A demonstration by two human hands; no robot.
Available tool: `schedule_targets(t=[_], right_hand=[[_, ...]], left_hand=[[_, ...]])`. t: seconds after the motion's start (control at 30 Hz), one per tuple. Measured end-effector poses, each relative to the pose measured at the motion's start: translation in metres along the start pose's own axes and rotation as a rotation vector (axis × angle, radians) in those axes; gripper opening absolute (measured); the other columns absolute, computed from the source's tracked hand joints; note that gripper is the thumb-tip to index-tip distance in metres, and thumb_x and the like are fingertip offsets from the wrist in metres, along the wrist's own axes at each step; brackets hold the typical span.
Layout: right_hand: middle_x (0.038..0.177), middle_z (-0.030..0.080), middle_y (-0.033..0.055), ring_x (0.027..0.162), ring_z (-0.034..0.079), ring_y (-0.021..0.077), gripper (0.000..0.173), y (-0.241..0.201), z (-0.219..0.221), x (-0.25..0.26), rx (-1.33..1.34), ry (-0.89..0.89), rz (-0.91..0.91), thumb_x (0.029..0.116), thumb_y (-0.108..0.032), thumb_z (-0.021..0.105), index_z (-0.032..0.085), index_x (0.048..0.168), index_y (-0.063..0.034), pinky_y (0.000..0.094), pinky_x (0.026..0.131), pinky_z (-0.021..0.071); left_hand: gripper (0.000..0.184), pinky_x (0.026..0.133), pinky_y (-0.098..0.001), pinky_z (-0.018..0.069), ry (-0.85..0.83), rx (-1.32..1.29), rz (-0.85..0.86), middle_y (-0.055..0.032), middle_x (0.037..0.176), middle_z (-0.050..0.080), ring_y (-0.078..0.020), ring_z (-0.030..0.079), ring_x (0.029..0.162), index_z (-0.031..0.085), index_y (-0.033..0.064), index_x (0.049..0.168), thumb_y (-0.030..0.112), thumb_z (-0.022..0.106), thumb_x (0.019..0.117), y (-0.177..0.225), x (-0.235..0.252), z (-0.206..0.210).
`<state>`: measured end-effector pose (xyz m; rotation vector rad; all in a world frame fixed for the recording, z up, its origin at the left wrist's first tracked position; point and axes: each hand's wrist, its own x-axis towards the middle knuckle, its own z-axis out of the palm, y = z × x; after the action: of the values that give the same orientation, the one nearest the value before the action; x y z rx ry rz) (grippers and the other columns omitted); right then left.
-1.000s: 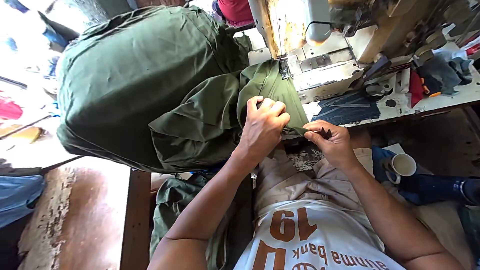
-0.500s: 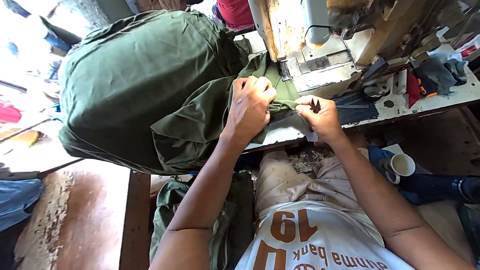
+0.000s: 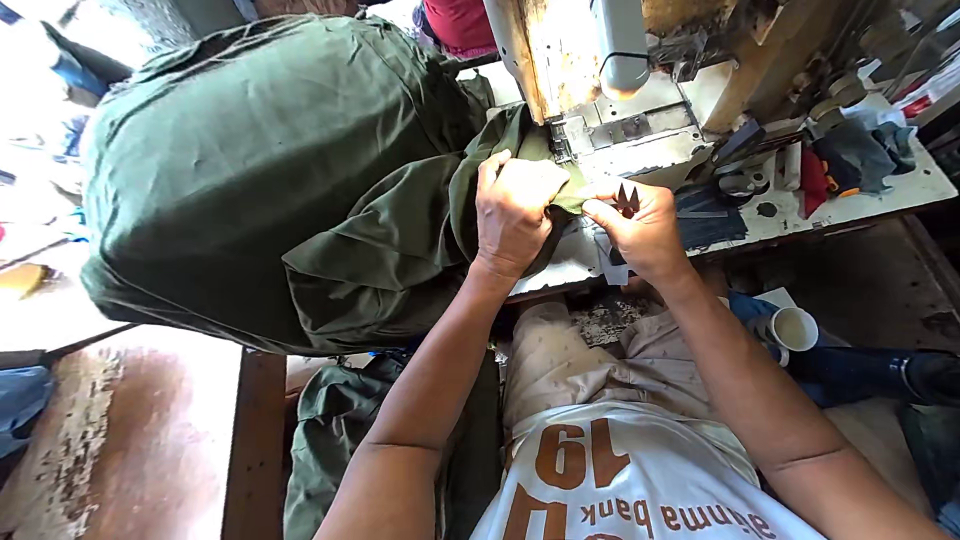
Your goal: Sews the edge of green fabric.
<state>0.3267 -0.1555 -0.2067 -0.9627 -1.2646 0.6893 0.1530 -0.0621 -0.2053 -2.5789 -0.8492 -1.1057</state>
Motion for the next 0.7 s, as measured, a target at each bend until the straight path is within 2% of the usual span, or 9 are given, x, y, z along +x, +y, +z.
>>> schedule_targets(t=[0.07, 0.23, 0.33, 0.5, 0.57, 0.7], right_hand=[[0.093, 0.075, 0.0071, 0.064, 0.061, 0.0058, 0.013, 0.002, 0.001, -0.003, 0.012, 0.008, 0.016, 0.0935, 0.003, 0.068, 0.075, 0.105, 0.0015, 0.0212, 0.057, 0.0513], [0.094, 0.075, 0.0075, 0.067, 0.063, 0.0079, 0.015, 0.021, -0.003, -0.017, 0.001, 0.019, 0.056, 0.0942, 0.001, 0.068, 0.074, 0.107, 0.0010, 0.0232, 0.060, 0.0535], [0.088, 0.072, 0.0060, 0.058, 0.057, 0.0077, 0.014, 0.026, -0.003, -0.022, -0.010, 0.029, 0.089, 0.0953, 0.000, 0.068, 0.074, 0.107, -0.0006, 0.0218, 0.050, 0.0482], [0.095, 0.074, 0.0066, 0.069, 0.063, 0.0068, 0.012, 0.032, 0.001, -0.005, -0.013, 0.028, 0.018, 0.0941, 0.001, 0.068, 0.074, 0.104, 0.0007, 0.0225, 0.061, 0.0533], [0.099, 0.075, 0.0084, 0.080, 0.068, 0.0098, 0.012, 0.034, 0.003, 0.003, -0.032, 0.025, -0.027, 0.0942, 0.001, 0.067, 0.074, 0.104, 0.0016, 0.0254, 0.071, 0.0574], [0.101, 0.075, 0.0112, 0.090, 0.071, 0.0143, 0.012, 0.039, 0.009, 0.017, -0.033, 0.045, -0.108, 0.0929, 0.005, 0.066, 0.073, 0.102, 0.0034, 0.0299, 0.080, 0.0596]], left_hand=[[0.026, 0.106, -0.0484, 0.0432, -0.040, 0.026, 0.012, -0.0021, 0.112, 0.077, -0.0231, 0.069, 0.107, 0.077, 0.0186, 0.112, 0.010, 0.059, 0.0959, -0.004, 0.000, -0.005], [0.031, 0.108, -0.0501, 0.0395, -0.225, 0.024, 0.013, -0.0007, 0.121, 0.074, -0.0258, 0.064, 0.115, 0.076, 0.0176, 0.115, 0.009, 0.057, 0.0926, -0.004, -0.005, -0.020], [0.031, 0.109, -0.0500, 0.0386, -0.260, 0.039, 0.002, 0.0005, 0.126, 0.072, -0.0254, 0.064, 0.118, 0.076, 0.0167, 0.115, 0.009, 0.057, 0.0924, -0.003, -0.007, -0.025], [0.030, 0.108, -0.0500, 0.0400, -0.290, 0.025, -0.004, 0.0006, 0.125, 0.073, -0.0251, 0.063, 0.119, 0.076, 0.0169, 0.113, 0.013, 0.054, 0.0927, -0.016, 0.002, -0.023], [0.031, 0.107, -0.0501, 0.0409, -0.324, 0.017, -0.042, 0.0016, 0.125, 0.072, -0.0244, 0.063, 0.118, 0.075, 0.0178, 0.113, 0.014, 0.053, 0.0918, -0.022, 0.009, -0.023], [0.036, 0.104, -0.0507, 0.0411, -0.340, 0.040, -0.097, 0.0028, 0.128, 0.071, -0.0247, 0.061, 0.121, 0.074, 0.0188, 0.116, 0.010, 0.053, 0.0884, -0.022, 0.017, -0.021]])
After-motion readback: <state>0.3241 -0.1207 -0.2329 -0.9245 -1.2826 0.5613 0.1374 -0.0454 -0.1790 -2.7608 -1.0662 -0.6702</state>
